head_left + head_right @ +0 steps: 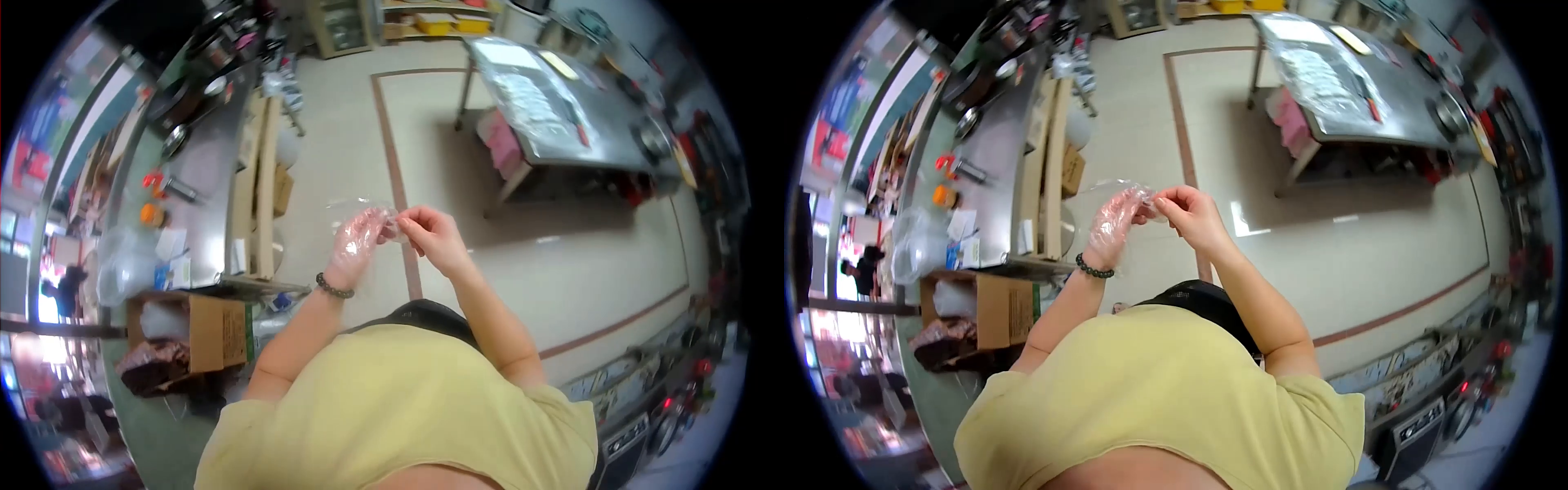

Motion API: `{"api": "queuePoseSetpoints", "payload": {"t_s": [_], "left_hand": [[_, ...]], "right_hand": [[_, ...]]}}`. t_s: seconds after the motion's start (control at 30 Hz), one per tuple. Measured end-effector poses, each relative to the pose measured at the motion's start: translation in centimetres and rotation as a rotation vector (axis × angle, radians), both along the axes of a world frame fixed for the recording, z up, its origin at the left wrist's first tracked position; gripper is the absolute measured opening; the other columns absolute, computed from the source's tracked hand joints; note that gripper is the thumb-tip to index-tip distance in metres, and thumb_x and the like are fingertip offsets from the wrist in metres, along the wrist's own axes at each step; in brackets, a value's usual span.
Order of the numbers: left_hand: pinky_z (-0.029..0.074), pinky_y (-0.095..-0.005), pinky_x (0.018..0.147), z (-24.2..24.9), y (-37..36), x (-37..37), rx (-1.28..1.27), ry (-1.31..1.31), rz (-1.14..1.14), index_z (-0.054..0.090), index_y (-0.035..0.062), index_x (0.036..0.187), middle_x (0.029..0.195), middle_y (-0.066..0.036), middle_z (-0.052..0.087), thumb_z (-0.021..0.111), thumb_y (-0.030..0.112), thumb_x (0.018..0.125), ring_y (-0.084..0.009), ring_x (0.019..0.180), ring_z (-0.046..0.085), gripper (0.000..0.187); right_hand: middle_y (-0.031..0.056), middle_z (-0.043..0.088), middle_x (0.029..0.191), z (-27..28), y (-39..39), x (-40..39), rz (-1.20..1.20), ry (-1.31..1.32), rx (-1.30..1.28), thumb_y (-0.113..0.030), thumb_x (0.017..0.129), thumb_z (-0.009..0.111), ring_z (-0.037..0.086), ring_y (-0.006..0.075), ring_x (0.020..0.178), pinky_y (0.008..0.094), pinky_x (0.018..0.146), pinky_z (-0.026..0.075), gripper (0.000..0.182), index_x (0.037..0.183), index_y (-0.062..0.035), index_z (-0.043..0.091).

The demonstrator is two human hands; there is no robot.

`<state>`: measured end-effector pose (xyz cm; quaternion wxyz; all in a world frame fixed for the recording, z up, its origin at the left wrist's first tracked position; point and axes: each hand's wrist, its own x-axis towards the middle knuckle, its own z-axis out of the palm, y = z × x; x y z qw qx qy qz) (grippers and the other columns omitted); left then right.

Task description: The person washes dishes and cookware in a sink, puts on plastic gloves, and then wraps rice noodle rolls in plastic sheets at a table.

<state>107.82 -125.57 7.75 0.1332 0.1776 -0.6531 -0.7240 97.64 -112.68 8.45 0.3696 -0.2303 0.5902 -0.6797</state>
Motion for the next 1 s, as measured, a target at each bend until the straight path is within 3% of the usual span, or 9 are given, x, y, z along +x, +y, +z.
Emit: {"api": "queuePoseSetpoints", "payload": {"t_s": [0.13,0.23,0.33,0.47,0.57,0.67,0.8,0.87,1.0], "left_hand": [[0.043,-0.0226,0.071,1.7,6.8,-6.0,0.027,-0.023,-0.148,0.055,0.0033,0.102,0.087,-0.002,0.058,0.052,0.026,0.088,-0.0089,0.080,0.054,0.027],[0.044,-0.0238,0.072,-1.1,9.5,-10.4,0.186,0.097,-0.317,0.055,0.0025,0.094,0.082,-0.002,0.056,0.059,0.018,0.084,-0.0099,0.078,0.053,0.019],[0.043,-0.0242,0.071,0.7,13.0,-13.3,0.168,-0.085,-0.548,0.055,0.0031,0.091,0.082,-0.002,0.055,0.059,0.013,0.083,-0.0096,0.075,0.051,0.013],[0.042,-0.0241,0.068,-0.2,16.3,-17.3,0.076,-0.047,-0.691,0.055,0.0028,0.089,0.082,-0.002,0.056,0.059,0.013,0.083,-0.0095,0.072,0.050,0.013],[0.045,-0.0238,0.070,-0.2,17.9,-21.0,0.213,-0.142,-0.767,0.055,0.0045,0.090,0.085,-0.003,0.058,0.058,0.014,0.083,-0.0115,0.076,0.056,0.012],[0.045,-0.0226,0.070,-0.6,19.2,-24.7,0.235,-0.188,-0.782,0.055,0.0052,0.091,0.084,-0.002,0.058,0.057,0.013,0.083,-0.0107,0.078,0.056,0.011],[0.043,-0.0225,0.070,-1.2,20.9,-28.6,0.278,-0.094,-0.970,0.055,0.0055,0.092,0.084,-0.001,0.057,0.057,0.015,0.084,-0.0097,0.078,0.055,0.013],[0.044,-0.0224,0.070,-0.2,21.7,-30.3,0.211,0.031,-1.049,0.056,0.0056,0.093,0.084,-0.001,0.057,0.056,0.015,0.084,-0.0089,0.077,0.054,0.013],[0.044,-0.0214,0.069,-0.4,22.5,-35.4,0.217,-0.075,-1.231,0.056,0.0053,0.094,0.083,-0.001,0.056,0.055,0.013,0.085,-0.0080,0.076,0.053,0.012]], "right_hand": [[-0.0027,0.052,0.065,-0.6,6.6,-3.4,-0.173,-0.069,-0.081,-0.017,0.084,0.059,0.041,0.0033,0.047,0.0175,0.041,0.032,0.015,0.085,-0.0027,0.056],[-0.0026,0.051,0.064,-1.0,11.0,-4.6,-0.375,-0.352,-0.346,-0.014,0.086,0.056,0.043,0.0035,0.048,0.0166,0.041,0.033,0.015,0.097,-0.0030,0.052],[-0.0021,0.052,0.067,-1.3,14.8,-5.4,-0.504,-0.325,-0.368,-0.013,0.086,0.056,0.045,0.0032,0.052,0.0161,0.044,0.035,0.017,0.099,-0.0032,0.053],[-0.0018,0.054,0.073,-1.5,18.4,-6.2,-0.747,-0.179,-0.371,-0.013,0.085,0.058,0.047,0.0030,0.056,0.0157,0.048,0.037,0.020,0.101,-0.0042,0.052],[-0.0020,0.054,0.074,-1.7,20.6,-7.8,-0.924,-0.200,-0.423,-0.011,0.084,0.059,0.046,0.0029,0.056,0.0154,0.048,0.036,0.020,0.101,-0.0053,0.052],[-0.0025,0.054,0.074,-1.7,22.6,-10.1,-0.956,-0.198,-0.501,-0.011,0.082,0.061,0.046,0.0028,0.055,0.0154,0.048,0.035,0.020,0.100,-0.0064,0.053],[-0.0029,0.054,0.074,-1.5,22.9,-13.4,-1.078,-0.025,-0.351,-0.013,0.080,0.064,0.046,0.0027,0.055,0.0152,0.047,0.035,0.020,0.096,-0.0077,0.053],[-0.0031,0.054,0.074,-1.1,23.0,-15.1,-1.076,-0.041,-0.367,-0.012,0.080,0.064,0.045,0.0026,0.056,0.0154,0.047,0.035,0.019,0.095,-0.0085,0.052],[-0.0030,0.052,0.074,-0.9,23.8,-18.3,-1.042,-0.210,-0.521,-0.011,0.080,0.062,0.046,0.0034,0.057,0.0159,0.048,0.035,0.018,0.095,-0.0093,0.052]]}}
